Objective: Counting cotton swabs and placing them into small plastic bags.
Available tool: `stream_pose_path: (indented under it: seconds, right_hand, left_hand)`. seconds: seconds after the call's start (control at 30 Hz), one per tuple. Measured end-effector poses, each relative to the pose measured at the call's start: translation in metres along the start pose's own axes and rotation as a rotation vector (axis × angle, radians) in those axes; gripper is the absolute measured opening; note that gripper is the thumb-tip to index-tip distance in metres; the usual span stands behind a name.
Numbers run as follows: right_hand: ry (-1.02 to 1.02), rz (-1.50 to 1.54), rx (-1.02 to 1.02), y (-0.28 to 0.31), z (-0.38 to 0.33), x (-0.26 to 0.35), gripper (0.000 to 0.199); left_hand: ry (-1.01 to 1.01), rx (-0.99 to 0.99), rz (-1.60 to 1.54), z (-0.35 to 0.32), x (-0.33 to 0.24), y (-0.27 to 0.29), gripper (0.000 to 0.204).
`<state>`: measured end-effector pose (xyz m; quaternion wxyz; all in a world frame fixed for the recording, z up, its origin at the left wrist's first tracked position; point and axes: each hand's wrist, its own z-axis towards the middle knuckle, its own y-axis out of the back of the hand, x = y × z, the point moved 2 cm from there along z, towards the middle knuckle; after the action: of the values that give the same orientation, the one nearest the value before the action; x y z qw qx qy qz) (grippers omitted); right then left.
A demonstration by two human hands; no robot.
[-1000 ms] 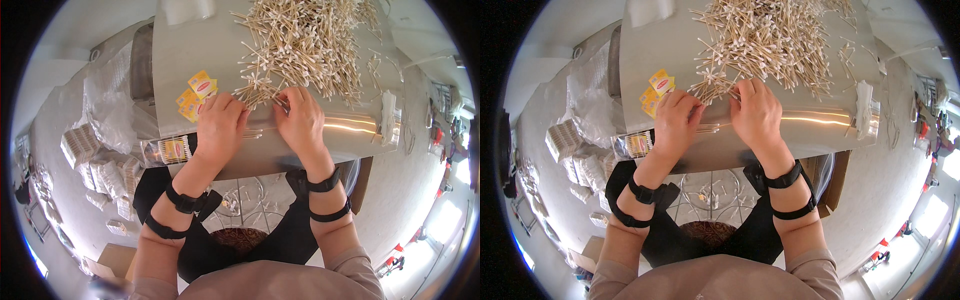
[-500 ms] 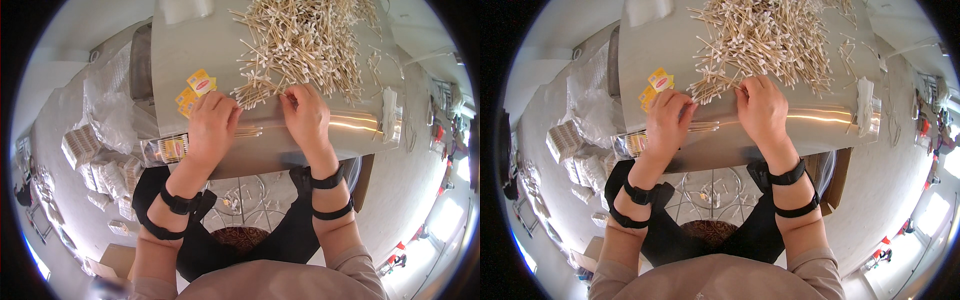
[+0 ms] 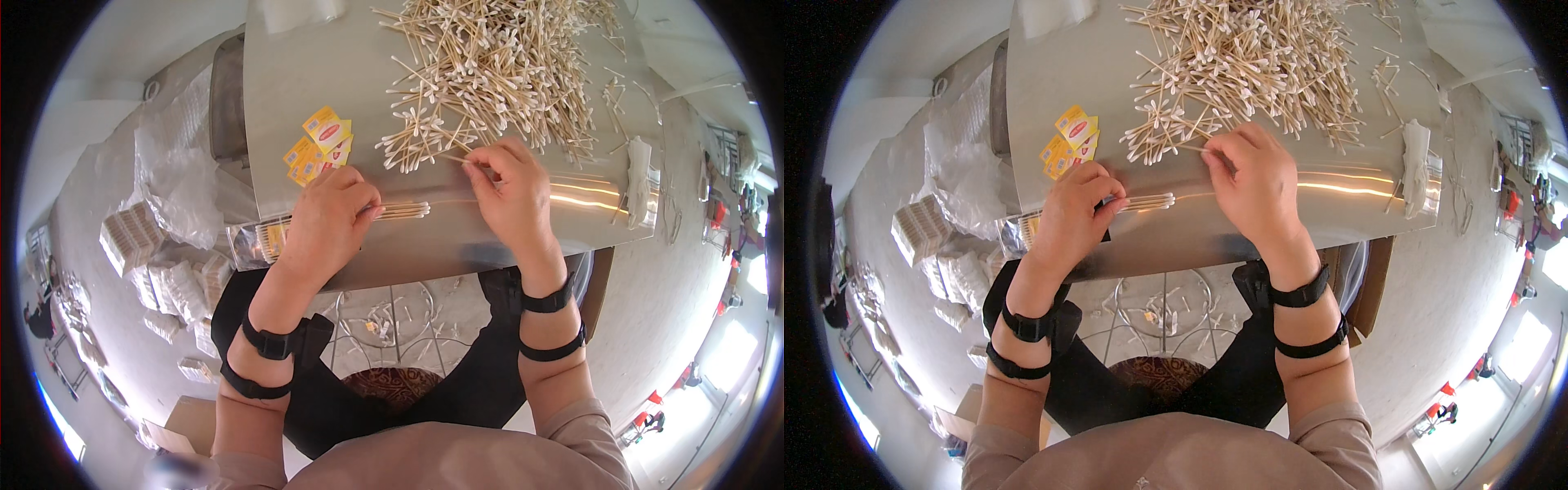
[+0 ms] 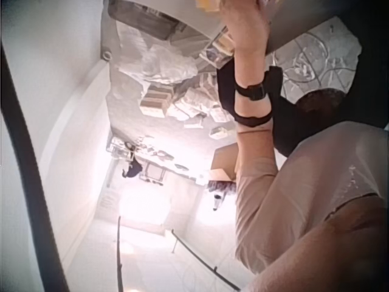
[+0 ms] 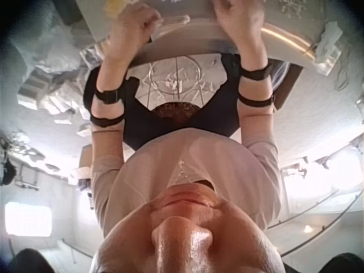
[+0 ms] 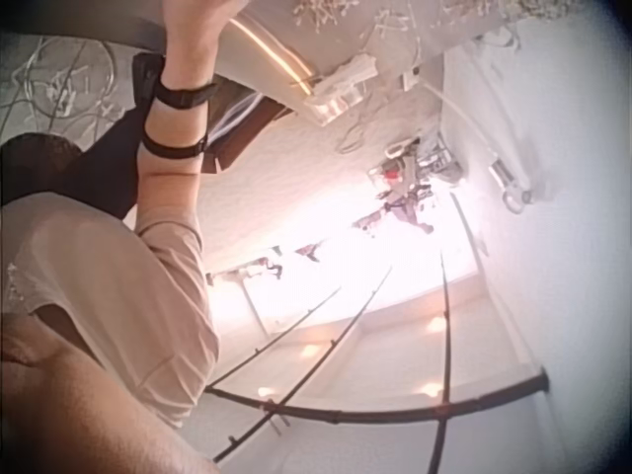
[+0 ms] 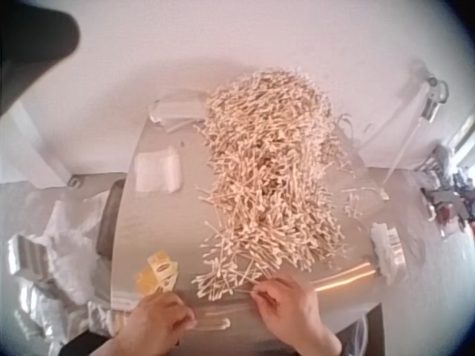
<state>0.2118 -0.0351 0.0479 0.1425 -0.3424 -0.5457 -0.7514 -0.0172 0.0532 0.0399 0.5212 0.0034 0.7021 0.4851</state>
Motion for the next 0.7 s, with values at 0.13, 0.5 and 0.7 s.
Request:
stream_pose_path:
  seconds: [0.13, 0.5, 0.7]
  right_hand:
    - [0.087, -0.012, 0.15, -0.01, -0.005, 0.011, 0.008]
    - [0.145, -0.109, 0.03, -0.022, 0.006, 0.01, 0.013]
    - [0.162, -0.199, 0.007, -0.025, 0.009, 0.009, 0.014]
  left_hand:
    - [0.009, -0.01, 0.002, 0.001, -0.001, 0.001, 0.013]
    - [-0.069, -0.308, 0.111, 0.026, -0.005, -0.025, 0.013]
    - [-0.005, -0.277, 0.097, 0.029, -0.001, -0.027, 0.011]
